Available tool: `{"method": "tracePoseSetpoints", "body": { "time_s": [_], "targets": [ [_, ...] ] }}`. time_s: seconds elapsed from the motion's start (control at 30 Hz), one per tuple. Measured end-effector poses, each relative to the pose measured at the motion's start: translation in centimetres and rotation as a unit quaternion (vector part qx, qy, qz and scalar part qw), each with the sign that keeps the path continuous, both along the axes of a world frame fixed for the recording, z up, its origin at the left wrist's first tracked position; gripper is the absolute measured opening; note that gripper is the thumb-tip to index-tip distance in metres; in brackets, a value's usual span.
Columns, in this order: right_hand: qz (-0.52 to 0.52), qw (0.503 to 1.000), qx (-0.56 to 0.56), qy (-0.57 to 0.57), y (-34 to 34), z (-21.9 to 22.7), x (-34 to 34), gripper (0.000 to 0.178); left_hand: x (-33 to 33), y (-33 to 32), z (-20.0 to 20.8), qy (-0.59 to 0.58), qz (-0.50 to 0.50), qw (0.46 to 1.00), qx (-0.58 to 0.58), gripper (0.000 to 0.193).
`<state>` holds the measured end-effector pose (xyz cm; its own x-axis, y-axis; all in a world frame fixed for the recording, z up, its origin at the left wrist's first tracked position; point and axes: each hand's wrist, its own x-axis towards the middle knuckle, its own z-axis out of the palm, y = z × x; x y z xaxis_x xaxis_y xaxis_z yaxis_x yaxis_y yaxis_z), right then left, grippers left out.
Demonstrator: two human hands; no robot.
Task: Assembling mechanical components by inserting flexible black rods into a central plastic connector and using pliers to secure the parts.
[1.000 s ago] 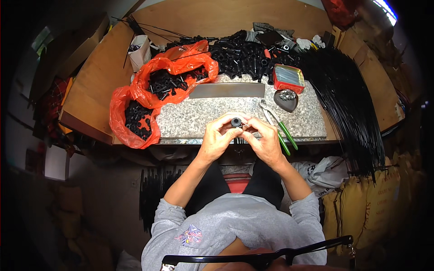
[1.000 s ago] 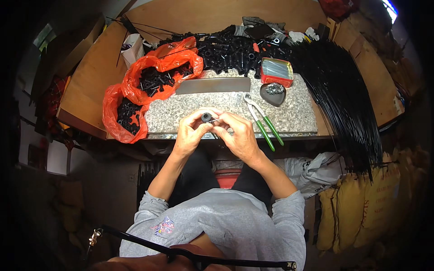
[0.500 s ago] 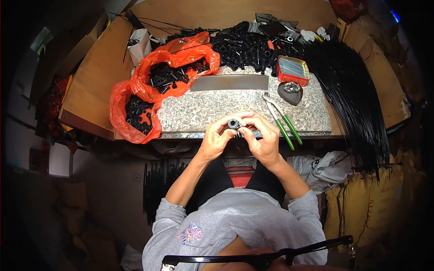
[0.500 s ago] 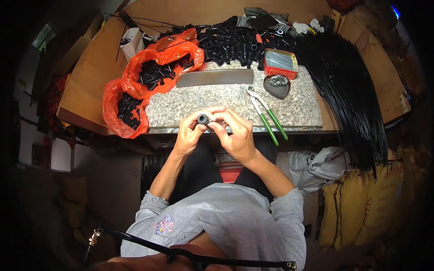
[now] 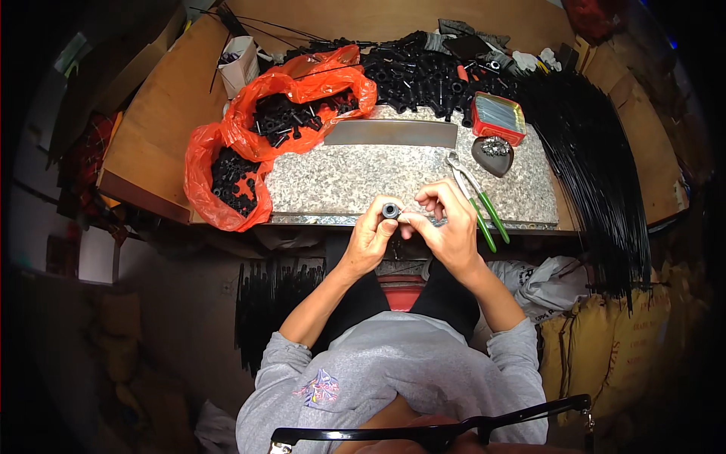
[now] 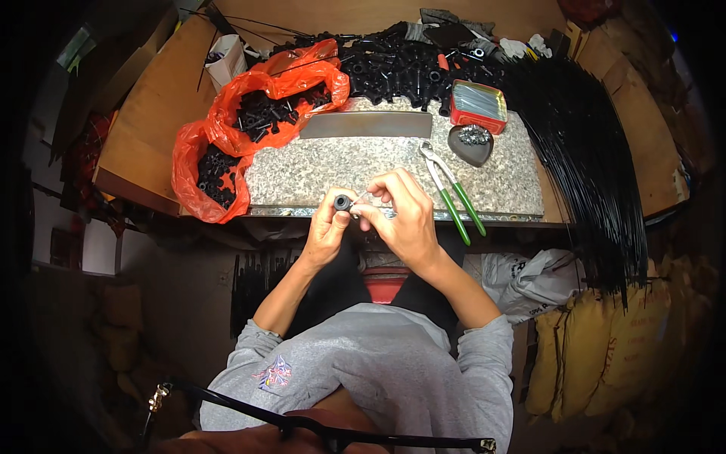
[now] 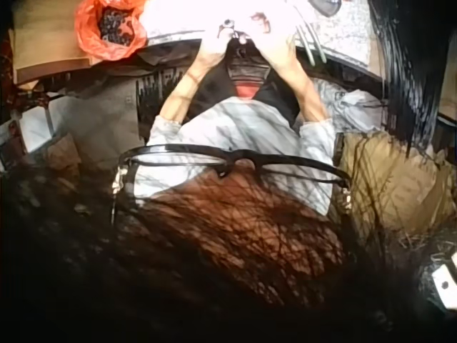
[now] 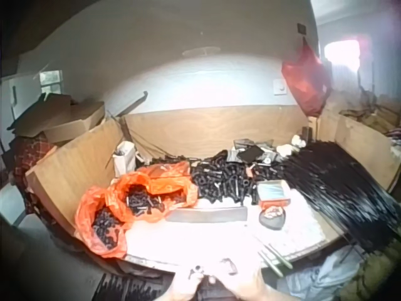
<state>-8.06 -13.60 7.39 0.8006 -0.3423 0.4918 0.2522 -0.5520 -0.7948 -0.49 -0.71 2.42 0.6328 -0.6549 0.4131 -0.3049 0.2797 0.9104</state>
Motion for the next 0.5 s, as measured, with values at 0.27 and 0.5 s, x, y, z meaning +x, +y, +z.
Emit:
{"method": "tracePoseSetpoints", "body": {
  "time_s": [0.27, 0.5],
  "targets": [
    [0.038, 0.969, -0.219, -0.105, -0.4, -0.4, -0.1, 0.021, -0.6, 0.2, -1.3, 0.054, -0.006, 0.999, -0.001, 0.033],
    [0.036, 0.948, -0.293, -0.122, 0.1, 0.7, 0.5, 0.017, -0.8, 0.7, -1.6, 0.056, 0.014, 0.998, 0.0, 0.034]
  ]
}}
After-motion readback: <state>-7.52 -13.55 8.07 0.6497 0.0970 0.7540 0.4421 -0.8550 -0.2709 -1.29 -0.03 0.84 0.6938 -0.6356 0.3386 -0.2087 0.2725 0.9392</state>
